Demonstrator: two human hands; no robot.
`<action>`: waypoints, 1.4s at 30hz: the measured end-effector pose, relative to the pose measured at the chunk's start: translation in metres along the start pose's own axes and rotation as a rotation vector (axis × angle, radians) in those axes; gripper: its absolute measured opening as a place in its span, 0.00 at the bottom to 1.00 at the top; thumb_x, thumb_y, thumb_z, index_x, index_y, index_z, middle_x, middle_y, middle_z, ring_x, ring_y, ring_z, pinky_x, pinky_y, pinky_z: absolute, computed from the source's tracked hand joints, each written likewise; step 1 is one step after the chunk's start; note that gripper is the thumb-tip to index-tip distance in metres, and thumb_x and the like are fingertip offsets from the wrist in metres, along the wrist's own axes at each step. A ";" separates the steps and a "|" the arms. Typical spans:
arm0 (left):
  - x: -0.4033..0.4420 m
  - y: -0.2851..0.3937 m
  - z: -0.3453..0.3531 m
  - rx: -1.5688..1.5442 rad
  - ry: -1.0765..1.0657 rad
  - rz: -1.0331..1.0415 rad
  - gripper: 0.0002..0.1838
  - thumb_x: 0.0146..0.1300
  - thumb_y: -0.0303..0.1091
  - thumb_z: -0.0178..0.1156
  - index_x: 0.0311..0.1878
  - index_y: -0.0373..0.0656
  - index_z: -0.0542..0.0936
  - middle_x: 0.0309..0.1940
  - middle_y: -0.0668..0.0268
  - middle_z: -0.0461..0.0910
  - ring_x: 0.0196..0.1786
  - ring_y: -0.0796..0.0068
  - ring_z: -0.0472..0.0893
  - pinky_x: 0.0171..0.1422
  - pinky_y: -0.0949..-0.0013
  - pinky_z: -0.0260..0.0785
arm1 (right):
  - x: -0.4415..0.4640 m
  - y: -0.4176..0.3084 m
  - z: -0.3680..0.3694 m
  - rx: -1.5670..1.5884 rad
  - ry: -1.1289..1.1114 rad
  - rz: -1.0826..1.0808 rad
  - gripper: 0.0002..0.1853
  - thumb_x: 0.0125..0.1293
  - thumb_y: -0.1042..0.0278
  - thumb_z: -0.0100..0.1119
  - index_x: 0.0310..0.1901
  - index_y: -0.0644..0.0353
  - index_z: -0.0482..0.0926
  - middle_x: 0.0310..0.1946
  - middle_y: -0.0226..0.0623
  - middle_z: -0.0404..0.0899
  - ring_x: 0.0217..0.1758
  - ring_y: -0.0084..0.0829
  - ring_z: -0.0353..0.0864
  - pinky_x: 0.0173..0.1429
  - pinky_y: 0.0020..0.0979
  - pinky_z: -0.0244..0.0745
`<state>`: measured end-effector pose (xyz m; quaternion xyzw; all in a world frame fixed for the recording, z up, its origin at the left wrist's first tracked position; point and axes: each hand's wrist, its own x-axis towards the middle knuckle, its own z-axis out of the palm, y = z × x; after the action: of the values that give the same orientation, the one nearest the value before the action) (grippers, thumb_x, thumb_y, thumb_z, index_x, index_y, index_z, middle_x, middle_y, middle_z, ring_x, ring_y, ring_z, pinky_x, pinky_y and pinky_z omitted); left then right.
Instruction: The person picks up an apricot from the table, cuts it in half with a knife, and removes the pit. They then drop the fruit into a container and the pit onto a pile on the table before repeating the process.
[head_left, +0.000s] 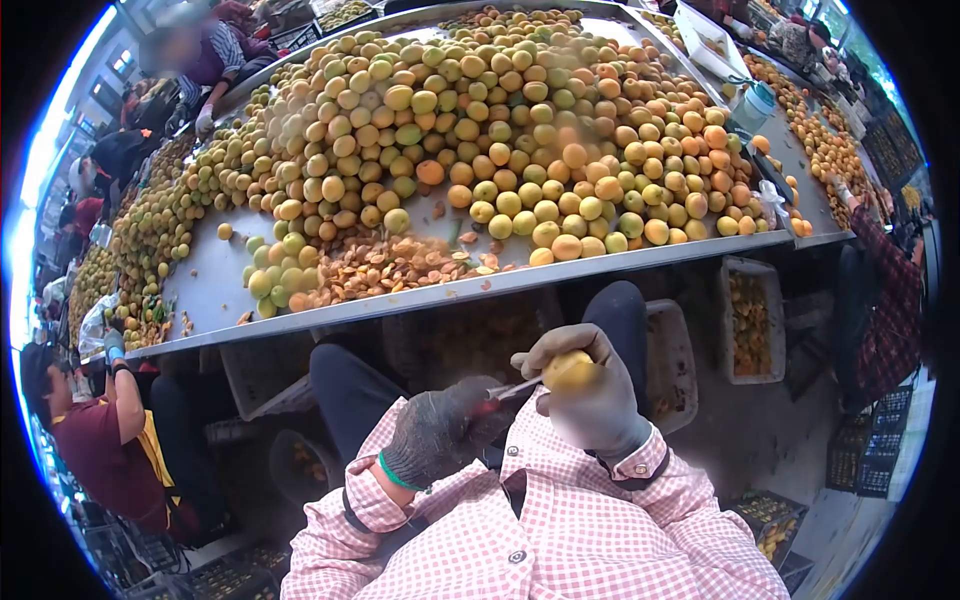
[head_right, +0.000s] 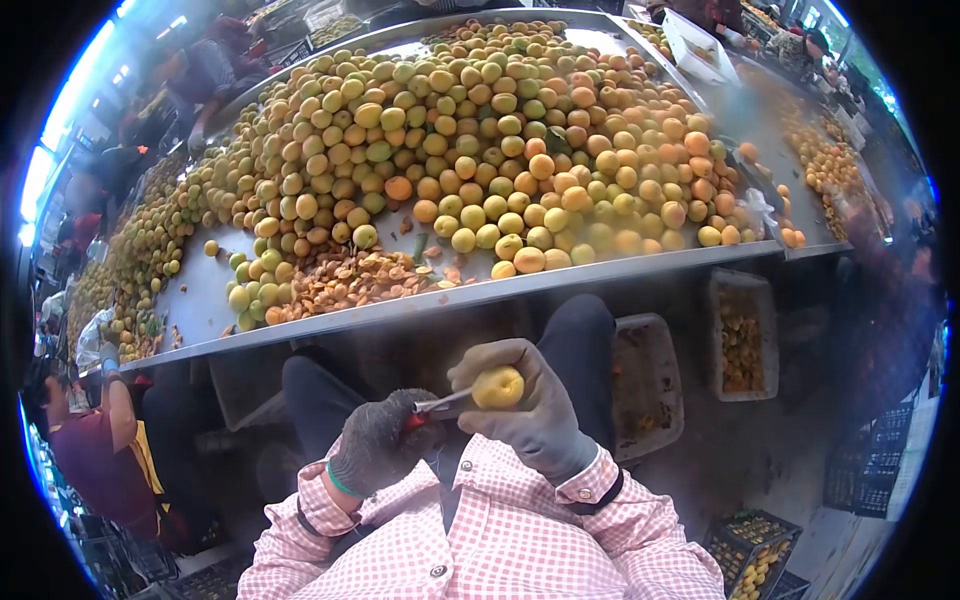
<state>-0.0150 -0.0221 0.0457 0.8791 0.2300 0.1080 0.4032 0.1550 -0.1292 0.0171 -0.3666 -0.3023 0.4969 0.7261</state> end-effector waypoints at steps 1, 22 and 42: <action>-0.001 0.000 0.001 0.000 0.003 -0.004 0.15 0.56 0.33 0.65 0.47 0.43 0.77 0.26 0.57 0.81 0.30 0.56 0.83 0.33 0.63 0.74 | 0.000 0.002 0.003 0.001 -0.003 0.004 0.26 0.49 0.87 0.68 0.48 0.57 0.68 0.48 0.38 0.74 0.50 0.26 0.76 0.59 0.28 0.72; 0.011 -0.025 0.020 0.237 -0.005 0.109 0.14 0.52 0.35 0.64 0.42 0.46 0.75 0.27 0.57 0.79 0.29 0.54 0.81 0.29 0.56 0.72 | 0.008 0.014 0.015 0.117 -0.070 -0.078 0.24 0.51 0.86 0.67 0.47 0.57 0.69 0.45 0.35 0.76 0.53 0.27 0.76 0.71 0.36 0.60; -0.002 -0.076 0.070 -0.305 0.325 -0.001 0.12 0.59 0.36 0.63 0.43 0.44 0.77 0.30 0.56 0.81 0.33 0.54 0.82 0.35 0.59 0.73 | 0.018 -0.002 0.010 0.432 0.154 0.092 0.35 0.57 0.86 0.57 0.67 0.59 0.61 0.55 0.34 0.69 0.57 0.31 0.76 0.67 0.32 0.67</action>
<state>-0.0148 -0.0255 -0.0574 0.7790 0.2734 0.2816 0.4890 0.1532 -0.1104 0.0257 -0.2529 -0.1154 0.5534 0.7852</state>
